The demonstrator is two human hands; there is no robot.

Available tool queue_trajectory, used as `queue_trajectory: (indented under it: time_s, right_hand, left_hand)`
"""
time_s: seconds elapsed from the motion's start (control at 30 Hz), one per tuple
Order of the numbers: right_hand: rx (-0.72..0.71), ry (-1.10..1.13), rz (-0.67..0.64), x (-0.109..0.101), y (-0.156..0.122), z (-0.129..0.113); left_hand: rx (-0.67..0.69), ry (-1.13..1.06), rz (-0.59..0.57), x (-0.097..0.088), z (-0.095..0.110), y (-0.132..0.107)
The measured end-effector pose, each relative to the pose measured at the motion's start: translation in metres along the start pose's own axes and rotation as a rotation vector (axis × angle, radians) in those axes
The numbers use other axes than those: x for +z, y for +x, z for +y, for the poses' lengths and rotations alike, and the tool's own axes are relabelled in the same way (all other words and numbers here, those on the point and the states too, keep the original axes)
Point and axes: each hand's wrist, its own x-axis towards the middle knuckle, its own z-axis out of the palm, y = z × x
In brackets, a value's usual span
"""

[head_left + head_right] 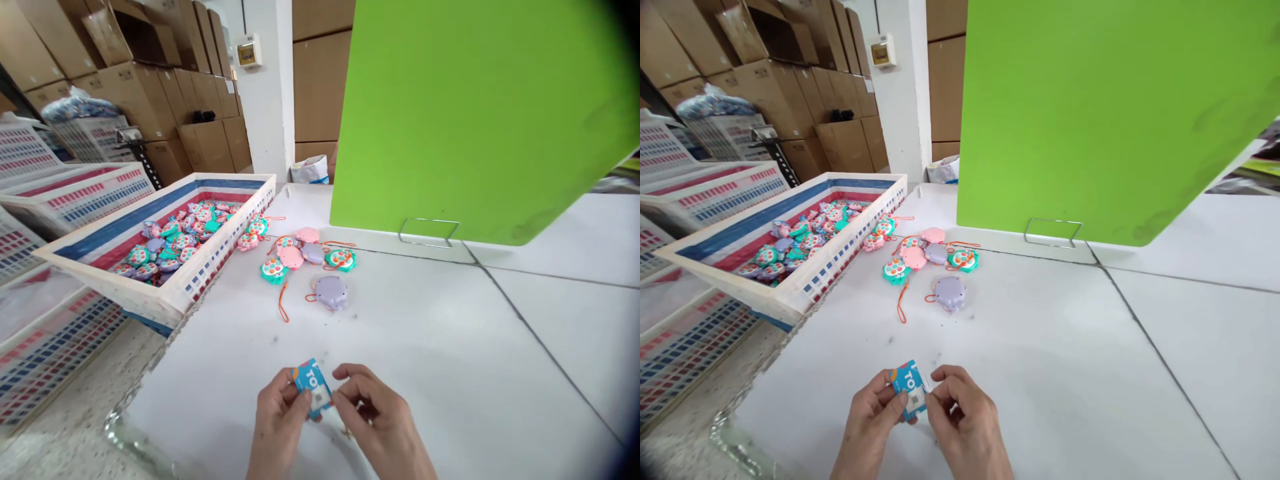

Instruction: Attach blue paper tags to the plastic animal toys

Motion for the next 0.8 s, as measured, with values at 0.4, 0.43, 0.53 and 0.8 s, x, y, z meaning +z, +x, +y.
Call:
queue_trajectory:
  time_s: [0.4,0.43,0.53,0.8]
  right_hand:
    - [0.045,0.012,-0.054,-0.010,-0.001,0.001]
    - [0.039,0.014,-0.059,-0.010,0.000,0.002]
    - [0.024,0.041,-0.053,-0.011,0.002,0.002]
    - [0.008,0.045,0.000,-0.011,0.000,0.001]
  left_hand:
    - [-0.036,0.116,-0.026,0.009,0.007,0.000]
    - [-0.030,0.117,-0.024,0.010,0.007,-0.001]
    - [-0.027,0.140,-0.036,0.012,0.008,-0.001]
    - [0.006,0.225,-0.042,0.010,0.011,0.003]
